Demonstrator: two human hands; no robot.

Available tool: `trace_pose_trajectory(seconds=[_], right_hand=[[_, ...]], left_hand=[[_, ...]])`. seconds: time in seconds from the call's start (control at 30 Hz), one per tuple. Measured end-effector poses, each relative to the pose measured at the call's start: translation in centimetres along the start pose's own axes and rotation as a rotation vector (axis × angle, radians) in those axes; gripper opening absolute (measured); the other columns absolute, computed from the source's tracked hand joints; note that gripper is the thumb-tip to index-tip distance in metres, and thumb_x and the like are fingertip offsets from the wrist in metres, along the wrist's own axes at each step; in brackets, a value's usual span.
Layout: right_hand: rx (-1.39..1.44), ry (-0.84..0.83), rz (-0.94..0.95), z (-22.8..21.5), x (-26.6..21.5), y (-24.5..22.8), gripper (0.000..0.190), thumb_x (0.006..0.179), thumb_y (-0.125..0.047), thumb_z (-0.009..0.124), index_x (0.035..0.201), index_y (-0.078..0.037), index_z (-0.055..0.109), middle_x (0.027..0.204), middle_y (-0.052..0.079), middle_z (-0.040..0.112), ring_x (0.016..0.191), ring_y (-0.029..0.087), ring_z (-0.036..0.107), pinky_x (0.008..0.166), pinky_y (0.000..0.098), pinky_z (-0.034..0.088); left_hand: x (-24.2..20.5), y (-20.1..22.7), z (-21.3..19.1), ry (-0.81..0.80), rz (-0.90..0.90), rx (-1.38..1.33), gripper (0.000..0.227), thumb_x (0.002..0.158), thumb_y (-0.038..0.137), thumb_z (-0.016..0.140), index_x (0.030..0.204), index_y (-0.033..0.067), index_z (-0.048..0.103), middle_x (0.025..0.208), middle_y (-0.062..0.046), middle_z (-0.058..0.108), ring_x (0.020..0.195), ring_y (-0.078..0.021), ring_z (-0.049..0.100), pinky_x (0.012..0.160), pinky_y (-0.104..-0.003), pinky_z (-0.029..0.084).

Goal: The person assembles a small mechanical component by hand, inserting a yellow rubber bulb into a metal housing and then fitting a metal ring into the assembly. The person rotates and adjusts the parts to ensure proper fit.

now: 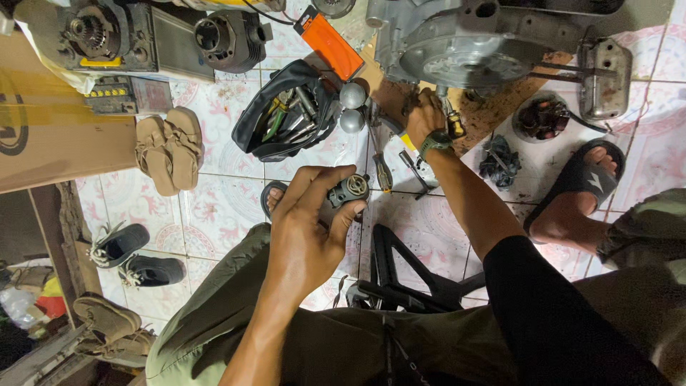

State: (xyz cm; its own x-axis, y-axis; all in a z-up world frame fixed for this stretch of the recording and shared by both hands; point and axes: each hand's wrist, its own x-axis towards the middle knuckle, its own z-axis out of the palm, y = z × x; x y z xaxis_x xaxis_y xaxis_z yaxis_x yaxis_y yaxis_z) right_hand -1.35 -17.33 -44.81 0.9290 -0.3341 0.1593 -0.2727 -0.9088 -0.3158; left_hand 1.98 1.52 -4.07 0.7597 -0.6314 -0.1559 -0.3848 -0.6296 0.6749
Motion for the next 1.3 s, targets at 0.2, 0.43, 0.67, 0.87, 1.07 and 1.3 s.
trace_pose_trajectory(seconds=[0.2,0.43,0.67,0.87,1.07,1.3], right_hand=[[0.223,-0.242,0.274,0.1,0.0,-0.2,0.015,0.084,-0.001,0.06,0.094,0.006,0.067,0.114,0.023,0.063,0.075,0.037,0.064,0.061,0.0432,0.053],[0.686,-0.295,0.355,-5.0,-0.5,0.3,0.015,0.086,-0.005,0.063,0.072,-0.007,0.057,0.07,0.01,0.06,0.066,0.021,0.058,0.055,0.0344,0.049],[1.122,-0.386,0.409,-24.9,1.5,-4.6,0.017,0.088,-0.006,0.06,0.104,-0.002,0.063,0.078,0.018,0.067,0.062,0.018,0.068,0.054,0.0244,0.057],[1.264,-0.368,0.303,-34.8,0.7,-6.6,0.02,0.088,-0.004,0.059,0.105,0.005,0.059,0.078,0.023,0.068,0.062,0.021,0.069,0.056,0.0278,0.058],[1.344,-0.273,0.336,-41.5,-1.2,-7.6,0.014,0.086,0.001,0.055,0.096,0.01,0.061,0.078,0.024,0.066,0.064,0.024,0.069,0.059,0.0328,0.061],[1.271,-0.299,0.337,-43.7,-3.3,-7.1,0.003,0.087,-0.004,0.054,0.09,-0.002,0.053,0.09,0.017,0.073,0.08,0.023,0.075,0.074,0.0322,0.061]], left_hand=[[0.0,-0.1,0.0,0.009,0.002,-0.025,0.027,0.087,0.028,0.06,0.11,0.0126,0.062,0.104,-0.004,0.061,0.098,-0.0214,0.061,0.087,-0.033,0.035],[-0.6,0.2,0.1,-0.02,0.052,-0.046,0.029,0.09,0.027,0.055,0.113,0.0098,0.057,0.105,-0.009,0.058,0.097,-0.0275,0.059,0.084,-0.035,0.041],[-1.4,2.3,0.0,0.001,0.134,-0.218,0.03,0.087,0.007,0.059,0.116,0.0021,0.055,0.094,-0.019,0.054,0.085,-0.0473,0.057,0.075,-0.047,0.047],[-1.6,4.0,0.3,-0.043,0.231,-0.296,0.032,0.084,0.008,0.064,0.116,0.0037,0.057,0.093,-0.017,0.055,0.086,-0.0449,0.059,0.075,-0.044,0.048],[-1.6,4.8,1.2,-0.048,0.277,-0.394,0.035,0.082,0.009,0.068,0.113,0.0022,0.055,0.093,-0.019,0.057,0.091,-0.0431,0.059,0.078,-0.046,0.048],[-2.0,6.3,1.8,-0.148,0.302,-0.376,0.028,0.091,0.025,0.052,0.113,0.0076,0.052,0.107,-0.009,0.056,0.103,-0.0238,0.057,0.091,-0.033,0.043]])
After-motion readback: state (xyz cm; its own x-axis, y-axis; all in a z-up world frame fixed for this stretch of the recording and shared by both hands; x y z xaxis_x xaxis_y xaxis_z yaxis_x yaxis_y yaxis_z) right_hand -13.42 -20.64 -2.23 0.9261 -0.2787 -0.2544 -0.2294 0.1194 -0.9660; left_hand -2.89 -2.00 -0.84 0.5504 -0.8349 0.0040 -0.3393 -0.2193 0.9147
